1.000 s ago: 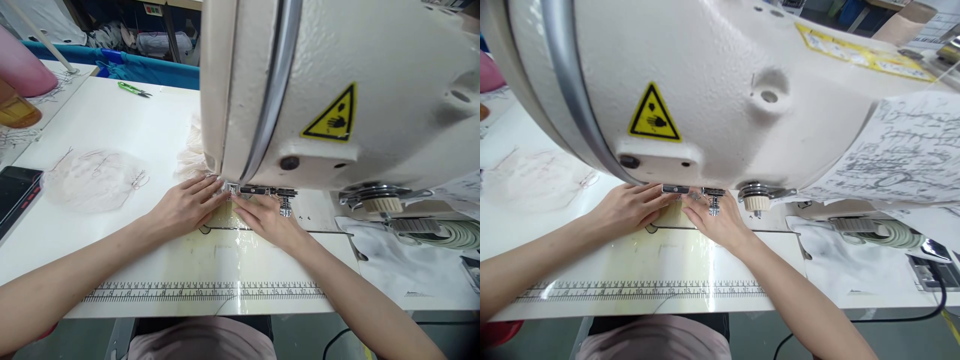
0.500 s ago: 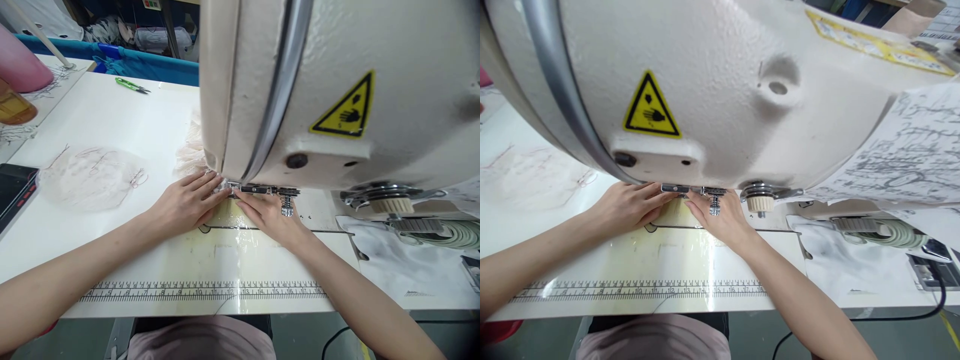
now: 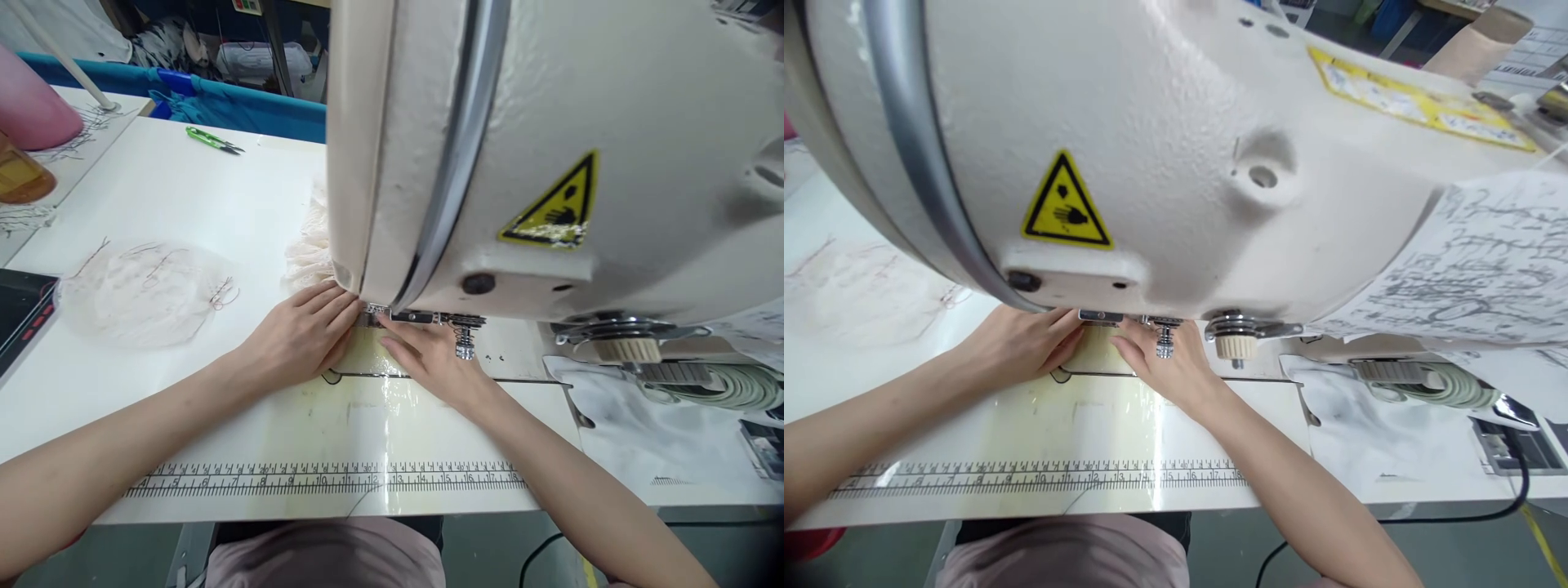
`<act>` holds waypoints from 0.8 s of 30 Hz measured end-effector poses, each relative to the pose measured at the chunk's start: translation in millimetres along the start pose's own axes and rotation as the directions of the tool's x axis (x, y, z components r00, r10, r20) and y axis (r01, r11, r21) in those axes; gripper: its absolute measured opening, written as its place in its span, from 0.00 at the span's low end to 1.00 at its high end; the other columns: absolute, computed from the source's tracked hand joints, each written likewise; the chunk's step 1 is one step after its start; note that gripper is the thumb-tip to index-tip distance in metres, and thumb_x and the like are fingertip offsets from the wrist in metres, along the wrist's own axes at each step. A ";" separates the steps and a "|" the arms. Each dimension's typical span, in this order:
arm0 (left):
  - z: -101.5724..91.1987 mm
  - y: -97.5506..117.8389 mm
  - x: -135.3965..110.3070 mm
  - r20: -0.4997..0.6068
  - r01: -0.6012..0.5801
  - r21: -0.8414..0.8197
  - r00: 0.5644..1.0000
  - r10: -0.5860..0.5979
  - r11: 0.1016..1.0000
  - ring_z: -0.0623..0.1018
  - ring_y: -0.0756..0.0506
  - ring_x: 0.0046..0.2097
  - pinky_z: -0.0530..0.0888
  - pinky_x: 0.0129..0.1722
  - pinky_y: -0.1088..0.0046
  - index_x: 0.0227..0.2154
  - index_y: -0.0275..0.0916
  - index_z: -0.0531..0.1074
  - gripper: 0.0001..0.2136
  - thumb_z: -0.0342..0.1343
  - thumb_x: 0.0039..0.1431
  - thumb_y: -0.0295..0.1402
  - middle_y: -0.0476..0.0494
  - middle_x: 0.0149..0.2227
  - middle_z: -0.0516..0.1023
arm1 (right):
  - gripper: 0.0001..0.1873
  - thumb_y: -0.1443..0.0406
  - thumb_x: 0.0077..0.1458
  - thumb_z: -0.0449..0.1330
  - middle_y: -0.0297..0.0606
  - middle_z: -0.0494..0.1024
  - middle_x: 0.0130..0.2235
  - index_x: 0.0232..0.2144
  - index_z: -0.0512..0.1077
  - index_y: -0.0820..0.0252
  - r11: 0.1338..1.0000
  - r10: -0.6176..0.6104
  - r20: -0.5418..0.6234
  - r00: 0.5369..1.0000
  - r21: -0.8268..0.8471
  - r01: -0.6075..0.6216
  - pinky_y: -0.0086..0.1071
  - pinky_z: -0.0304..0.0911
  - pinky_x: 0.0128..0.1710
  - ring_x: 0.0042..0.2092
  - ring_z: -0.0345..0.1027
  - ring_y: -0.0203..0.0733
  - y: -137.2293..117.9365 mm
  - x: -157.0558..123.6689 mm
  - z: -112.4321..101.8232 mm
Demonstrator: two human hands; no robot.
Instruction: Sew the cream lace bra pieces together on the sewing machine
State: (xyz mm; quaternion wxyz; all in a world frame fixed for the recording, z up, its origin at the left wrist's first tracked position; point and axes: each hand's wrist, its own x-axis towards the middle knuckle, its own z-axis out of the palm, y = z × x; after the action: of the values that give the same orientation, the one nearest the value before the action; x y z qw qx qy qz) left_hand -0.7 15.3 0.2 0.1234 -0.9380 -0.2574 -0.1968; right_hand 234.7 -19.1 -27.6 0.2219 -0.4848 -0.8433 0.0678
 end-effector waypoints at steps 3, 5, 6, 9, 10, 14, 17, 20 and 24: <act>-1.0 -0.9 1.9 0.022 0.004 -0.058 1.000 -0.003 0.998 0.78 0.40 0.51 0.73 0.54 0.60 0.50 0.36 0.72 0.14 0.47 0.65 0.28 0.38 0.49 0.79 | 0.20 0.55 0.65 0.53 0.36 0.82 0.39 0.54 0.71 0.54 0.998 0.008 0.045 0.999 0.063 -0.011 0.37 0.69 0.44 0.40 0.75 0.41 -1.7 -2.3 1.1; -1.0 -1.2 2.2 0.022 -0.002 -0.084 1.000 0.004 0.996 0.79 0.40 0.50 0.74 0.54 0.59 0.50 0.38 0.73 0.14 0.48 0.65 0.28 0.40 0.48 0.79 | 0.20 0.55 0.65 0.53 0.37 0.82 0.39 0.54 0.71 0.54 0.996 0.020 0.048 0.999 0.080 -0.024 0.38 0.69 0.45 0.40 0.76 0.41 -2.5 -2.4 0.1; -0.5 -1.3 2.0 0.019 -0.003 -0.091 1.000 0.004 0.996 0.79 0.40 0.49 0.74 0.53 0.59 0.50 0.38 0.73 0.14 0.48 0.65 0.29 0.40 0.48 0.80 | 0.20 0.55 0.65 0.53 0.37 0.82 0.39 0.54 0.71 0.54 0.996 0.024 0.048 0.999 0.087 -0.029 0.38 0.70 0.45 0.40 0.76 0.41 -2.7 -2.1 -0.6; 3.2 -1.5 -0.5 -0.006 -0.002 -0.096 1.000 0.001 0.995 0.79 0.39 0.49 0.74 0.53 0.58 0.50 0.36 0.74 0.15 0.49 0.64 0.29 0.39 0.47 0.80 | 0.19 0.56 0.64 0.54 0.37 0.82 0.40 0.54 0.71 0.53 0.995 0.021 0.051 0.998 0.096 -0.026 0.38 0.70 0.43 0.41 0.76 0.42 -2.8 -0.5 -2.9; 4.7 -1.6 -1.6 -0.008 0.000 -0.089 1.000 -0.001 0.996 0.79 0.39 0.49 0.73 0.54 0.58 0.51 0.35 0.73 0.15 0.49 0.64 0.29 0.38 0.47 0.80 | 0.19 0.56 0.64 0.54 0.37 0.81 0.41 0.55 0.71 0.53 0.995 0.013 0.056 0.998 0.099 -0.019 0.38 0.70 0.44 0.42 0.76 0.42 -2.9 0.1 -3.6; 7.5 -1.4 -3.8 0.013 0.010 -0.049 1.000 -0.009 0.999 0.77 0.39 0.52 0.71 0.56 0.56 0.52 0.35 0.71 0.16 0.48 0.65 0.30 0.38 0.49 0.79 | 0.18 0.56 0.64 0.54 0.36 0.81 0.41 0.53 0.72 0.51 0.997 -0.014 0.033 0.999 0.074 0.012 0.40 0.70 0.46 0.44 0.74 0.43 -4.7 2.5 -7.0; 5.3 -0.7 -2.1 0.027 0.017 -0.042 1.000 -0.016 0.999 0.77 0.39 0.53 0.71 0.57 0.56 0.53 0.35 0.71 0.16 0.47 0.65 0.30 0.39 0.49 0.79 | 0.18 0.56 0.63 0.55 0.38 0.80 0.41 0.53 0.72 0.49 1.000 -0.020 0.018 1.000 0.000 0.020 0.43 0.69 0.48 0.45 0.74 0.44 -6.5 3.5 -8.8; 2.6 0.4 0.1 0.039 0.025 -0.029 0.999 -0.024 0.999 0.76 0.38 0.54 0.72 0.56 0.56 0.50 0.34 0.72 0.15 0.47 0.65 0.30 0.38 0.48 0.79 | 0.19 0.56 0.61 0.58 0.38 0.79 0.43 0.55 0.71 0.46 0.998 -0.032 0.018 0.999 -0.049 0.033 0.44 0.68 0.49 0.46 0.73 0.46 -7.4 3.1 -8.7; 2.9 0.9 0.5 0.026 0.039 -0.023 0.999 -0.038 0.999 0.76 0.37 0.55 0.72 0.56 0.56 0.49 0.33 0.73 0.15 0.46 0.65 0.31 0.37 0.48 0.79 | 0.17 0.57 0.62 0.57 0.36 0.80 0.41 0.53 0.73 0.44 0.999 -0.023 -0.014 1.000 -0.046 0.022 0.42 0.68 0.48 0.44 0.74 0.44 -7.3 1.2 -8.1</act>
State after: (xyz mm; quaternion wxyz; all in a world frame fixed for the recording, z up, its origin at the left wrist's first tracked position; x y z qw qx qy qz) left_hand 1.0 15.8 -2.3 0.1053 -0.9366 -0.2747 -0.1901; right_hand 232.0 -22.8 -17.7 0.2176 -0.4806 -0.8485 0.0426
